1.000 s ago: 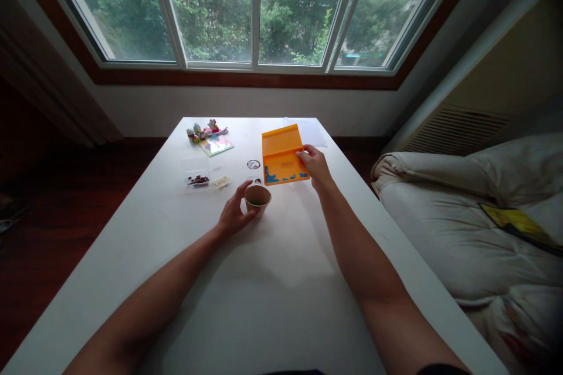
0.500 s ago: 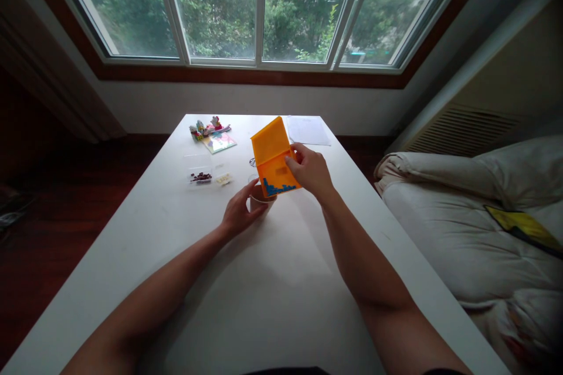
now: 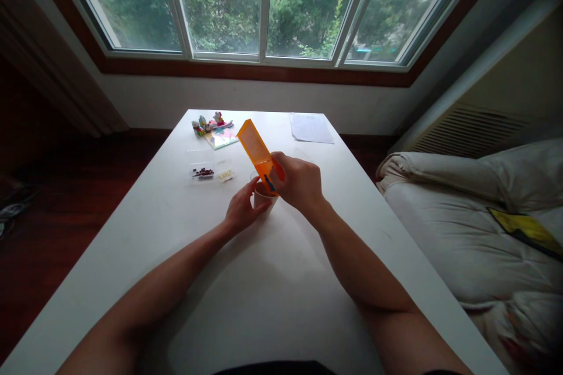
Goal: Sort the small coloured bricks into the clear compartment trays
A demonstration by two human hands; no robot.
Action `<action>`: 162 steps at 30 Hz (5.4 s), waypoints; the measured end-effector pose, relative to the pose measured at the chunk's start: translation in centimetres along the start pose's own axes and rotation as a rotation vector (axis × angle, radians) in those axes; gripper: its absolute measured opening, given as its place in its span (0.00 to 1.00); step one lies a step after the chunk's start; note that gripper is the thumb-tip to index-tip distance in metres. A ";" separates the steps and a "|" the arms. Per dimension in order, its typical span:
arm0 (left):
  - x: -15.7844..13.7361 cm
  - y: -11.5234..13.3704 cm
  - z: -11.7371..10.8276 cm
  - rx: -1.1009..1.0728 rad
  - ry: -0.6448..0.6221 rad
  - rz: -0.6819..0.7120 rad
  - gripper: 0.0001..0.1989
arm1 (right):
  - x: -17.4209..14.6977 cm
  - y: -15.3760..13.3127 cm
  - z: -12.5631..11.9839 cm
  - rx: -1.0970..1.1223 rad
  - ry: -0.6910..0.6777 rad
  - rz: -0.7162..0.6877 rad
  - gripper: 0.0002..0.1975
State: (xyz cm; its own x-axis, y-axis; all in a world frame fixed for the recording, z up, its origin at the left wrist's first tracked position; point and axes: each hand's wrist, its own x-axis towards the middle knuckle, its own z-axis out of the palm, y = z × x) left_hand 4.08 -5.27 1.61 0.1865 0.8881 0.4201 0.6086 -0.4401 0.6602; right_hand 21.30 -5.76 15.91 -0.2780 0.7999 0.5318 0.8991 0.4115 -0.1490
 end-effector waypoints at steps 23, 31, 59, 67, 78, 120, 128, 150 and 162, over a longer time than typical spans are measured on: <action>0.0 -1.5 0.6 -0.009 0.142 -0.058 0.32 | 0.3 1.9 2.2 -0.013 0.164 -0.188 0.14; 0.2 -1.0 0.0 -0.012 0.101 -0.011 0.25 | 1.6 5.3 4.0 0.339 0.253 0.187 0.16; 1.2 -3.2 -2.0 0.021 0.314 -0.028 0.13 | 0.7 10.5 14.7 1.337 -0.538 0.752 0.21; 1.3 -3.8 -2.0 0.008 0.340 -0.043 0.13 | 0.9 9.9 14.7 1.382 -0.320 0.691 0.21; 1.1 -3.7 -2.2 0.036 0.324 -0.025 0.17 | 2.4 9.9 12.2 0.841 -0.271 0.474 0.13; -0.6 1.4 -0.2 0.202 -0.655 0.341 0.07 | -29.2 23.5 -6.7 0.089 -0.691 0.381 0.08; -1.1 1.2 -0.3 0.327 -0.584 0.351 0.04 | -21.3 17.3 -1.6 0.220 -0.632 0.087 0.03; 5.3 1.0 -4.7 0.195 0.293 0.164 0.02 | 2.4 4.5 10.5 0.719 -0.058 -0.230 0.04; 5.8 -7.7 -7.1 0.480 0.512 -0.222 0.11 | 1.4 4.3 14.1 0.791 0.101 -0.013 0.06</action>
State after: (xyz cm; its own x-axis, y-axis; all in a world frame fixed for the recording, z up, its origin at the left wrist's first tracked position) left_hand -5.01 2.31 3.35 -0.2926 0.7244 0.6242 0.8827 -0.0465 0.4676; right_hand 20.01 3.27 4.21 -0.2205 0.7653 0.6047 0.3790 0.6385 -0.6698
